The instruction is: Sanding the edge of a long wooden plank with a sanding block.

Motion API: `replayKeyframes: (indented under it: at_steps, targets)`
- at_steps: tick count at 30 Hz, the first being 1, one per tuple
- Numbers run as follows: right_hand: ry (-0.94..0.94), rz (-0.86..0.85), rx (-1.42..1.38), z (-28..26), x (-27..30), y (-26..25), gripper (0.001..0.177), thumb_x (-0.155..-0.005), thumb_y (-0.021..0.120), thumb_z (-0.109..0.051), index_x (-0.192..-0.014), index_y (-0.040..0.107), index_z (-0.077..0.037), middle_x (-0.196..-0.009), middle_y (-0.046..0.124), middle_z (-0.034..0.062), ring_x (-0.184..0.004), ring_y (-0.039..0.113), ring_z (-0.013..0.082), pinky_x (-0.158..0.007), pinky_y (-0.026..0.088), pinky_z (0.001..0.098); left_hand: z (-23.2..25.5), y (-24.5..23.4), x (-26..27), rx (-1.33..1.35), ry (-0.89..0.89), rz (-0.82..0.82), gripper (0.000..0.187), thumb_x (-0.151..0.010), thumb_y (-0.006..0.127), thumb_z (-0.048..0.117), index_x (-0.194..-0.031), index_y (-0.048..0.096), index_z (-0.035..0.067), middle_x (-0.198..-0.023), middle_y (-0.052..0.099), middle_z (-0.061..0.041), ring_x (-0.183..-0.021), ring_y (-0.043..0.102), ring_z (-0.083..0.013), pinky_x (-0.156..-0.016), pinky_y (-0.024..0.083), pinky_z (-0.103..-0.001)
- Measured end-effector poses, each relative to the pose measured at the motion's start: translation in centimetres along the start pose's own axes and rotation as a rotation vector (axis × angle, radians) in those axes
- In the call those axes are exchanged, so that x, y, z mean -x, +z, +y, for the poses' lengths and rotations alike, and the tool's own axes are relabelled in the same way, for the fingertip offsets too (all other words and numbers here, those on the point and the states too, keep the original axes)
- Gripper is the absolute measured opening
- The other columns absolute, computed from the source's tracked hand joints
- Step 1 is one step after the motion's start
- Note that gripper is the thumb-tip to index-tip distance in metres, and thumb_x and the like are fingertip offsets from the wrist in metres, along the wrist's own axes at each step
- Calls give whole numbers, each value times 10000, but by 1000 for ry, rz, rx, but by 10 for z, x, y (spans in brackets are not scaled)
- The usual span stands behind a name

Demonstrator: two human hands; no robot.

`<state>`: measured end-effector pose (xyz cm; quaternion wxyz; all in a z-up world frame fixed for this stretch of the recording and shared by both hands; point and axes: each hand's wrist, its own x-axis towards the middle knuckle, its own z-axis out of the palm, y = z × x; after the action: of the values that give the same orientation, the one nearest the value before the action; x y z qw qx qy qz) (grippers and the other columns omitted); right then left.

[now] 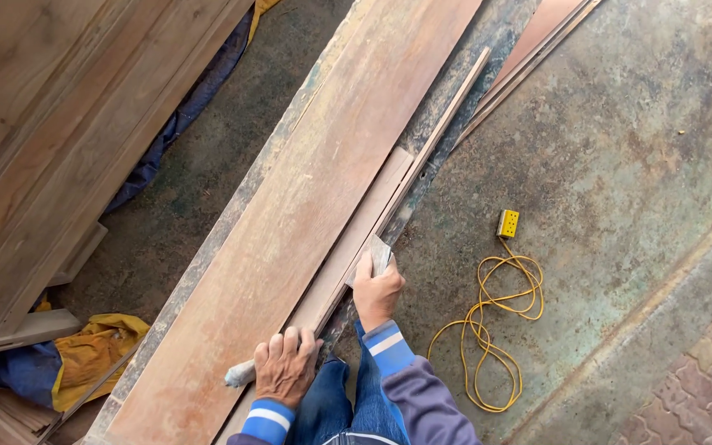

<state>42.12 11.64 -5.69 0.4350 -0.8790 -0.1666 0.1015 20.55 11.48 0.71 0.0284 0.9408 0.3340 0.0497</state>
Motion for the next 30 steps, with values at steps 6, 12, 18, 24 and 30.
replayKeyframes:
  at_steps: [6,12,18,24,30]
  targets:
    - [67,75,111,2,-59,10,188,-949,629,-160,-948,682,21,-874,759,217,-753,752,334,-725,605,456,-4,1,5,23,1,-14,350,-928,645,402,-1171,539,172,-993,535,-59,-885,528,-263,-737,381,-435]
    - [133,47,83,-12,23,0,207,-953,607,-140,-1032,684,34,-872,753,234,-745,763,342,-706,626,436,-3,7,8,29,-14,30,348,-929,631,419,-1159,554,171,-994,540,-65,-888,519,-269,-731,382,-438]
    - [77,-3,28,-4,92,-2,232,-932,657,-209,-924,698,20,-804,753,208,-724,756,322,-645,601,457,-3,9,11,25,-28,-3,346,-933,632,429,-1113,582,138,-989,548,-66,-905,528,-270,-739,389,-437]
    - [295,-19,-3,9,29,2,213,-953,596,-237,-952,638,-29,-804,728,136,-650,747,243,-559,625,379,-3,8,14,24,-5,29,329,-937,630,423,-1101,585,141,-982,547,-59,-906,526,-262,-756,389,-438]
    - [424,-251,-99,6,78,-10,222,-908,617,-194,-885,657,23,-794,734,164,-654,743,264,-534,618,388,-4,8,11,1,-21,18,349,-951,626,424,-1136,562,135,-997,542,-61,-898,522,-257,-770,394,-436]
